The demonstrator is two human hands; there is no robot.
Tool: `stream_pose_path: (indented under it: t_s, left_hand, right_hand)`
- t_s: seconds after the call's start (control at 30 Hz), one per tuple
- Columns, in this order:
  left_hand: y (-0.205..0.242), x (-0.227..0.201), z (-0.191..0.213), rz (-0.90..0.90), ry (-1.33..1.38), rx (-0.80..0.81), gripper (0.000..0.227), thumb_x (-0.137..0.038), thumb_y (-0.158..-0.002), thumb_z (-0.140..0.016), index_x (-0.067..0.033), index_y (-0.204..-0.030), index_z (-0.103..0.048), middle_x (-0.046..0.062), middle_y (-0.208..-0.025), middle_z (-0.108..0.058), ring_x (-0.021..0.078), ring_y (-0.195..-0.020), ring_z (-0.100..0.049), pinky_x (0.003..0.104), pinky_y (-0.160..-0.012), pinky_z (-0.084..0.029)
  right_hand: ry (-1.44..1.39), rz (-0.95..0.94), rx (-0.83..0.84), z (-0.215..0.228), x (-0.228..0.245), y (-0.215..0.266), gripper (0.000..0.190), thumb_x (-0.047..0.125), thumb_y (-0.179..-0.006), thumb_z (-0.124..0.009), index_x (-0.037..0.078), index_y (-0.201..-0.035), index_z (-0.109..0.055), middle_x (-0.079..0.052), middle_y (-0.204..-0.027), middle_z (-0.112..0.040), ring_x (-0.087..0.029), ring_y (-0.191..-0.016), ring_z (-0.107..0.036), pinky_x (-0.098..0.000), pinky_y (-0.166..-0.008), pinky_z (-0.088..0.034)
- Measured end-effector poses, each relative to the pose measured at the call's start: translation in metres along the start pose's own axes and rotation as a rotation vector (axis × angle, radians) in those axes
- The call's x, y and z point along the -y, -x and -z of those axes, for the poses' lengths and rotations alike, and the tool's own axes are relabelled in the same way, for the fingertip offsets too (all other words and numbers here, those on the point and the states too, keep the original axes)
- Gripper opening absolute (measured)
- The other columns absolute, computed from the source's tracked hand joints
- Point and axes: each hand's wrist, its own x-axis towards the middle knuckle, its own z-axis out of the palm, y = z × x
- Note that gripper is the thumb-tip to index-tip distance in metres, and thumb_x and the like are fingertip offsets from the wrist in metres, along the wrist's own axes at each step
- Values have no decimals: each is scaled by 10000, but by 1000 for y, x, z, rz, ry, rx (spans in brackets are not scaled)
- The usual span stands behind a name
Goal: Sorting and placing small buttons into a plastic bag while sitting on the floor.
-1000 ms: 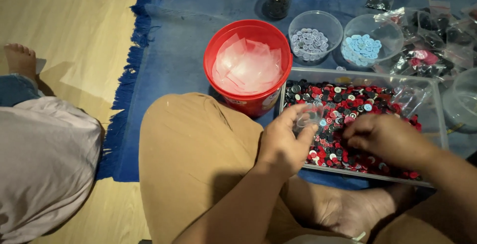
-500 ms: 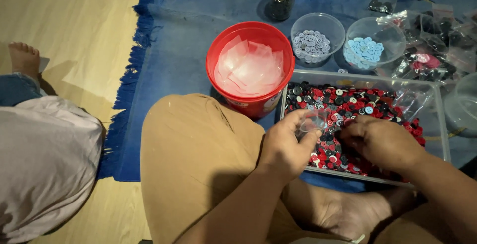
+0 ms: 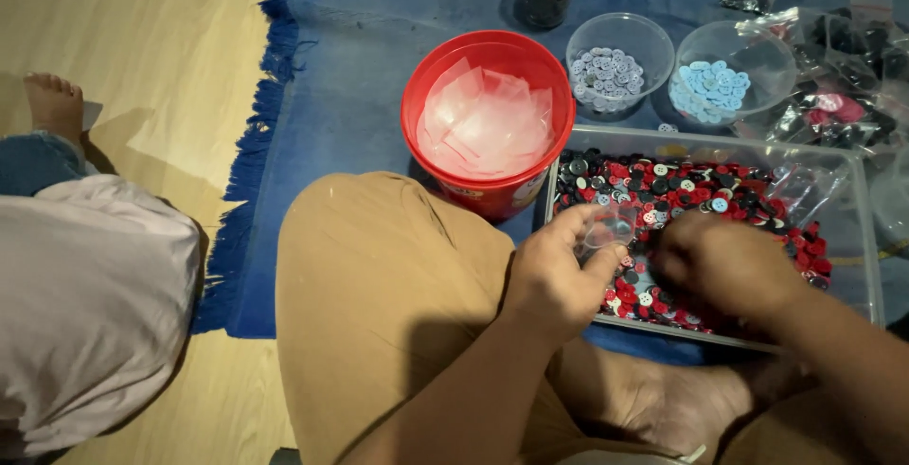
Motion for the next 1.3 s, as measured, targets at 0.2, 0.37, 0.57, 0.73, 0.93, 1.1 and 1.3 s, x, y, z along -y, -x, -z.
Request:
stream_pose_path:
  t_s: [0.2, 0.37, 0.57, 0.73, 0.93, 1.1, 1.3]
  left_hand:
    - [-2, 0, -1, 17, 26, 23, 375, -115, -878, -675, -89, -1252, -665, 22, -955, -747, 148, -741, -674, 272, -648, -538]
    - [-2, 4, -2, 25, -47, 5, 412, -175, -854, -680, -102, -1259, -668, 34, -962, -765, 186, -748, -713, 302, -667, -566]
    - [-2, 3, -2, 53, -86, -1, 421, -211, -838, -687, -130, -1251, -678, 38, -995, -773, 197, -787, -728, 309, -699, -576]
    - [0, -1, 1, 84, -111, 6, 458, -243, -825, -696, -110, -1263, -670, 91, -1060, -782, 219, -818, -742, 321, -720, -589]
    - [-1, 6, -4, -67, -169, 82, 459, -204, -778, -729, -61, -1210, -670, 101, -1045, -775, 253, -837, -748, 341, -753, -589]
    - [-1, 8, -4, -43, -196, 137, 454, -161, -771, -718, -98, -1218, -671, 89, -1002, -778, 266, -861, -751, 355, -772, -584]
    - [2, 13, -7, -136, -210, 68, 436, -133, -755, -672, -69, -1186, -671, 130, -998, -759, 311, -843, -722, 380, -743, -578]
  right_hand:
    - [-470, -262, -40, 33, -6, -7, 245, 21, -895, -632, 119, -1002, -830, -40, -822, -824, -199, -568, -663, -324, -571, -514]
    - [-274, 32, -68, 1, -1, -24, 227, 156, -804, -733, 160, -1017, -812, -2, -933, -788, -201, -712, -729, -329, -713, -591]
    - [-96, 336, -42, -8, 4, -27, 229, 217, -798, -704, 173, -1009, -781, 33, -1077, -725, -215, -837, -734, -351, -776, -589]
    - [-330, -98, -109, 12, -1, -19, 214, 242, -926, -699, 127, -1074, -802, -70, -958, -791, -256, -750, -736, -385, -730, -589]
    - [-1421, -151, 255, 41, -20, -5, 131, -7, -996, -631, -95, -1023, -725, -185, -719, -608, -221, -603, -494, -344, -520, -386]
    - [-889, -45, 86, 86, 45, 13, 188, -37, -846, -752, -18, -976, -886, -159, -781, -882, -217, -623, -745, -309, -562, -568]
    - [-238, 261, 1, 95, 75, 25, 168, 262, -761, -785, 236, -920, -832, 96, -802, -865, -179, -589, -785, -332, -606, -606]
